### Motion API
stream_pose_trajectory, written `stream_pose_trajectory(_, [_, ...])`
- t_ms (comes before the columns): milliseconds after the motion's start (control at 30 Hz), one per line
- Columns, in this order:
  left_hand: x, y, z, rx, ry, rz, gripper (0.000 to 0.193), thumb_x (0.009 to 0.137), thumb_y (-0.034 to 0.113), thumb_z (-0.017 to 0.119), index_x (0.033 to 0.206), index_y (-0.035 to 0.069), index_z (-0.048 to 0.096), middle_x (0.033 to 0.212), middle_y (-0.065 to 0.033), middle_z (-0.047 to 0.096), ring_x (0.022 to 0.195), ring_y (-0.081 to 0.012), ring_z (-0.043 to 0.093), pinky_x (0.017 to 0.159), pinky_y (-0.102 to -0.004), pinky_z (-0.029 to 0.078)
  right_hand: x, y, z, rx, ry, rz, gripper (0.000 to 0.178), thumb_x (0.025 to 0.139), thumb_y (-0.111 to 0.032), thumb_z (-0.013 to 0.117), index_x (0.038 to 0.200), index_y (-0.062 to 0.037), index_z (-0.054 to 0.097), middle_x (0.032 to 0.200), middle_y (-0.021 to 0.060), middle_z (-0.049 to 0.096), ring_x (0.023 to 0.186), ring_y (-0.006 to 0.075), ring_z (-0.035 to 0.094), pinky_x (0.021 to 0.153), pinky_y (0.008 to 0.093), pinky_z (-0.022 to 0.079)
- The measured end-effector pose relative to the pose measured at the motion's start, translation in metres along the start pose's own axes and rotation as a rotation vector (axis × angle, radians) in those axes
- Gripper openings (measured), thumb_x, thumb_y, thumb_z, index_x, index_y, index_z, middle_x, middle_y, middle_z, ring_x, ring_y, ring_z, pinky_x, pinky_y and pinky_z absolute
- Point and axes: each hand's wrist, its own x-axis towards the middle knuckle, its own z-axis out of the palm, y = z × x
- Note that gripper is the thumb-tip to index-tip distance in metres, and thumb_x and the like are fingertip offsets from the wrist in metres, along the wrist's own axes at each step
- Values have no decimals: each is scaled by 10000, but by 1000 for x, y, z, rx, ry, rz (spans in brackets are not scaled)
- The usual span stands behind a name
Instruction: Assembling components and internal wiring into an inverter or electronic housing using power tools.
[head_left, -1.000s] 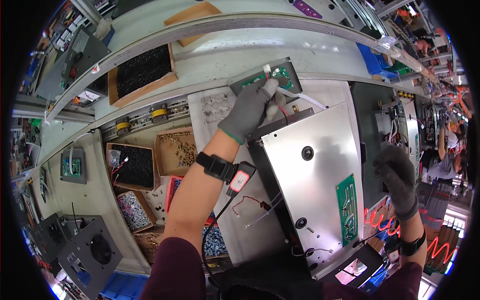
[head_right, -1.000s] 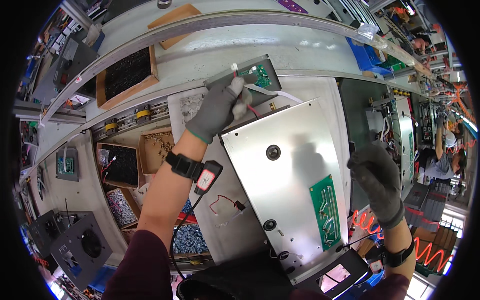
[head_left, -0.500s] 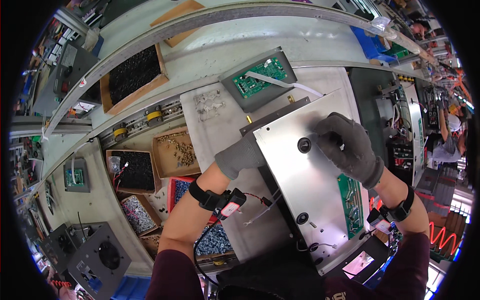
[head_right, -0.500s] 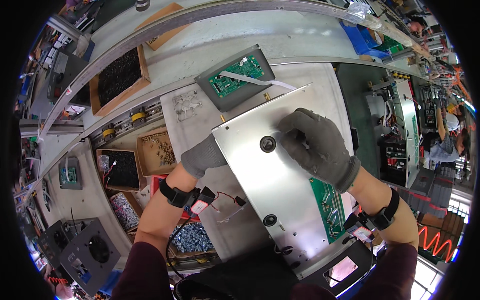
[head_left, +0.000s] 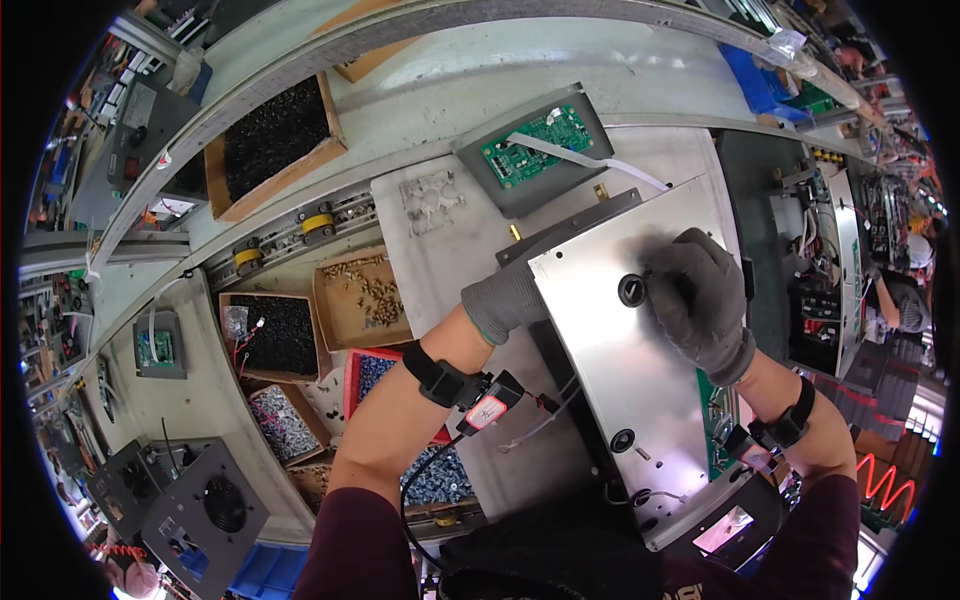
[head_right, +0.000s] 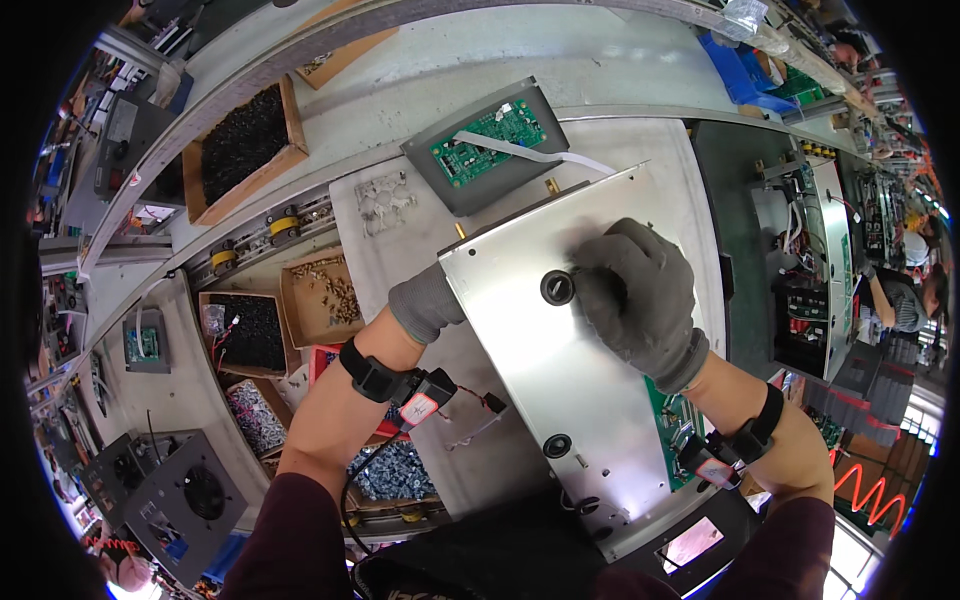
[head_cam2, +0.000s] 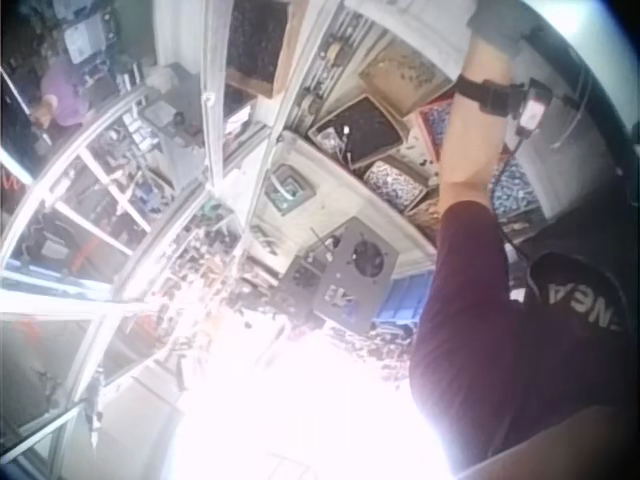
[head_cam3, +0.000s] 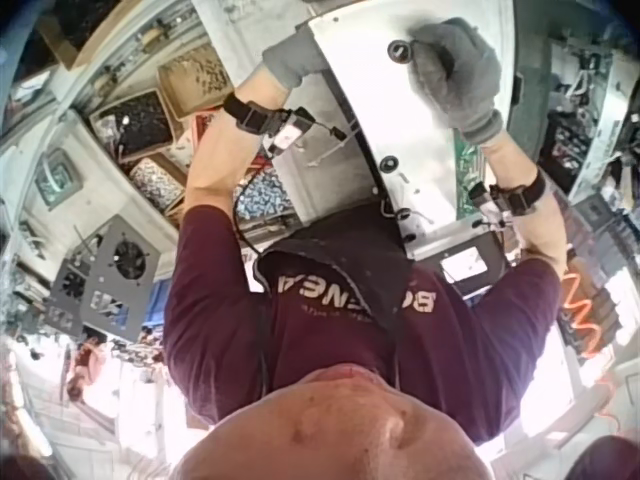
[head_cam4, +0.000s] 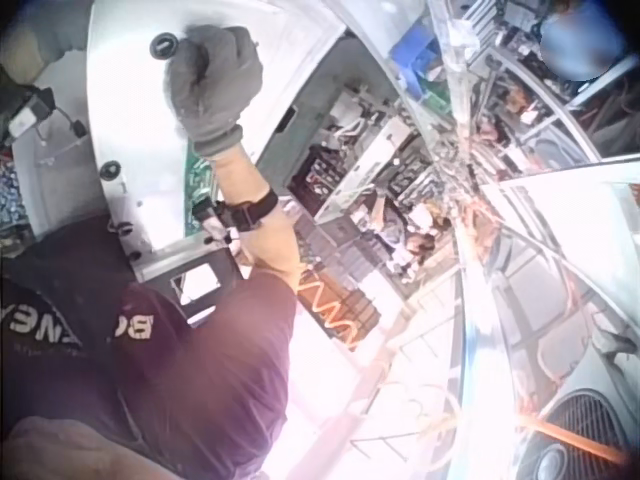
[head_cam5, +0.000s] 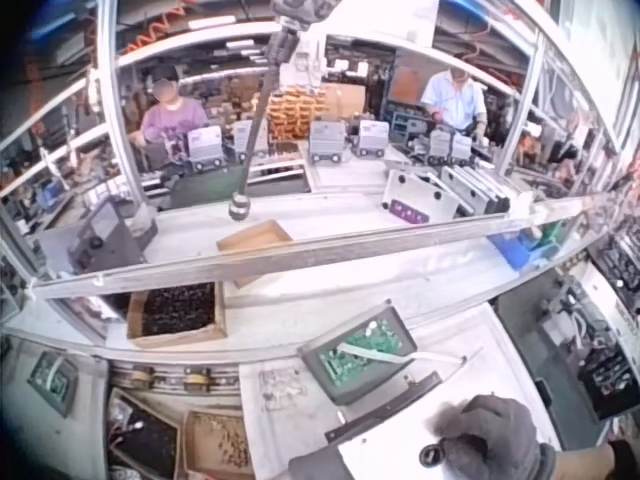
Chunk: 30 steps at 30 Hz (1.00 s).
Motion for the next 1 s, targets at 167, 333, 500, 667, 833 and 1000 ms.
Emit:
stream_pose_trajectory(167, [-9,-12,15,-210,25,-322,416,907,202,592,1284,65,483,1076,-27,617,835,-46,604,596,-183,510,3,5,3,73,-17,131,111,717,-7,591,820,-46,578,671,103,533,538,265,521,504,355,413])
stream_pose_trajectory(333, [-15,-24,22,-189,29,-80,442,898,174,601,1306,67,466,1148,-47,597,923,-81,603,671,-207,520,2,2,6,92,-2,78,134,717,6,579,842,-42,577,677,106,529,536,265,517,507,358,408])
stream_pose_trajectory(500, [-17,-26,10,82,-52,-110,561,834,129,673,1334,42,433,1284,-82,525,1140,-183,531,895,-297,482,2,0,7,50,-2,52,135,715,13,565,838,-43,572,682,109,532,543,271,517,510,362,410])
stream_pose_trajectory(667, [-19,-16,9,274,-63,144,599,797,129,712,1329,41,451,1303,-109,514,1164,-205,507,968,-345,437,0,-2,8,114,-28,-6,193,699,31,527,877,-35,562,711,115,534,561,282,522,517,372,417])
stream_pose_trajectory(833, [-11,-24,15,133,77,139,526,802,129,698,1279,32,499,1242,-122,556,1116,-213,543,945,-350,450,0,1,5,179,-74,-6,302,685,30,504,975,-34,556,816,124,547,626,289,556,552,370,455])
stream_pose_trajectory(1000, [-6,10,15,53,197,-47,513,801,86,680,1275,20,497,1225,-125,569,1102,-201,551,938,-327,452,4,-3,3,150,-160,-108,310,708,-41,622,1014,-68,574,874,95,552,704,273,593,599,355,486])
